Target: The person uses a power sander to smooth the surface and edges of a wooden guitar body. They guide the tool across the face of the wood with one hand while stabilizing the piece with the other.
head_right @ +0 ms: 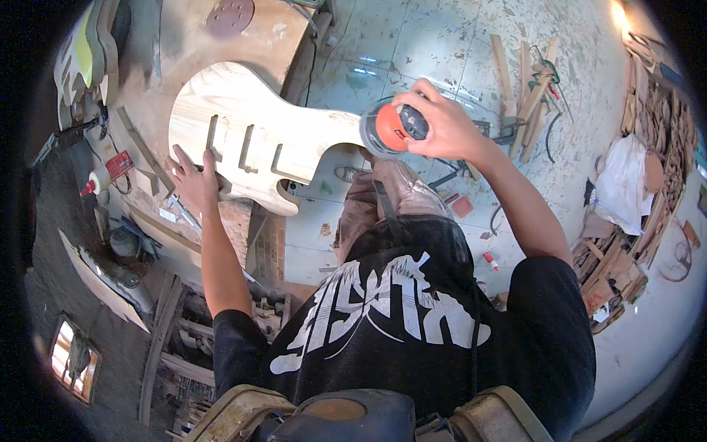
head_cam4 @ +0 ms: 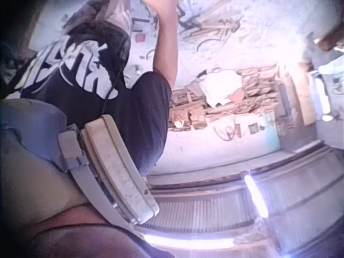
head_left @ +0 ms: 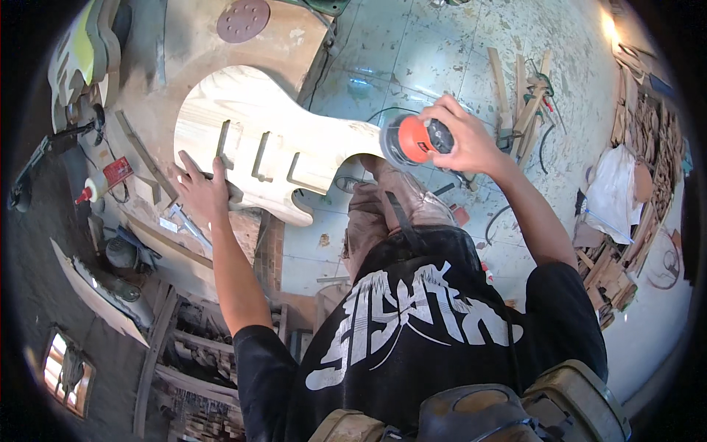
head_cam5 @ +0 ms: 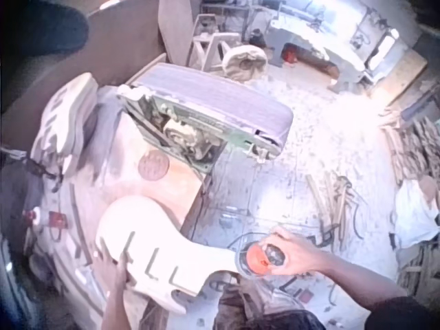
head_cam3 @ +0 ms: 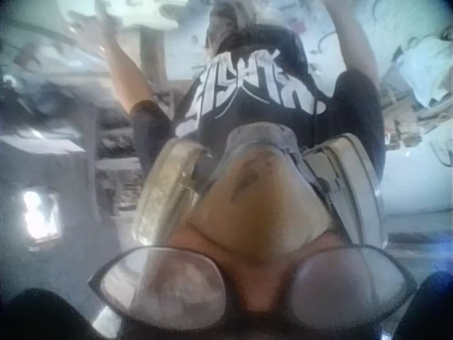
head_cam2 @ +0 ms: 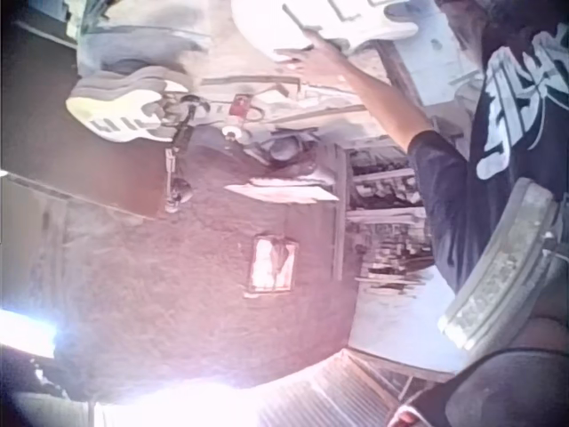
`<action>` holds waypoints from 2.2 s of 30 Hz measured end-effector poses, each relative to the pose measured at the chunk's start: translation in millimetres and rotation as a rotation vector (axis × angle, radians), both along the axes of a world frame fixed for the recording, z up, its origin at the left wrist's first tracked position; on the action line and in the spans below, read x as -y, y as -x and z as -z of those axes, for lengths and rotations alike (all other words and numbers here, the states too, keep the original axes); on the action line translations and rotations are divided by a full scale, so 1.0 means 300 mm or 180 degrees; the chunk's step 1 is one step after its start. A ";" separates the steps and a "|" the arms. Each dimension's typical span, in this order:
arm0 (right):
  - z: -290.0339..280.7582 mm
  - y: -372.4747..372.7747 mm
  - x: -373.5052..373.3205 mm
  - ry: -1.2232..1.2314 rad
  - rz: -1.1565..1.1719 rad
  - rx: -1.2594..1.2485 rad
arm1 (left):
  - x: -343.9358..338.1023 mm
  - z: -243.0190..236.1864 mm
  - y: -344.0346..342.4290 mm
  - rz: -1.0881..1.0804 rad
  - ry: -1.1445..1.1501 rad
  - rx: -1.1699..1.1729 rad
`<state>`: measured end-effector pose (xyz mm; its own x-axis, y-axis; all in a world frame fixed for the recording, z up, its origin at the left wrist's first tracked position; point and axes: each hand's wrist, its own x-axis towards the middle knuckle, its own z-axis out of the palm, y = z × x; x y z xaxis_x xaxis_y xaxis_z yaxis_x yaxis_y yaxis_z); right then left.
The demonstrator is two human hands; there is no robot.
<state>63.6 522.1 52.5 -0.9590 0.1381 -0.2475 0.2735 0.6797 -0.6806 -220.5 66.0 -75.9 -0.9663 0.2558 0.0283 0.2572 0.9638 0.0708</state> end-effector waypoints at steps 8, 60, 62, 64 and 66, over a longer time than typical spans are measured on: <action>-0.006 0.094 0.021 -0.0422 -0.0271 -0.0003 | 0.005 0.024 0.008 -0.0020 0.0135 -0.0049; -0.004 0.278 0.044 -0.0312 -0.1195 -0.0233 | -0.005 -0.009 0.006 -0.0081 0.0345 0.0156; -0.019 0.370 0.088 -0.0211 -0.1344 -0.0213 | 0.015 0.001 0.010 -0.0057 0.0289 0.0084; -0.040 0.419 0.110 -0.0178 -0.1467 -0.0118 | 0.007 0.000 0.006 -0.0043 0.0255 0.0102; -0.003 0.400 0.093 -0.0191 -0.1380 -0.0282 | 0.000 -0.007 0.003 -0.0030 0.0228 0.0113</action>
<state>-56.4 494.1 53.5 -0.9485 -0.2699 -0.1656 -0.1031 0.7577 -0.6444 -221.4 66.1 -73.9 -0.9688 0.2467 -0.0242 0.2465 0.9691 0.0106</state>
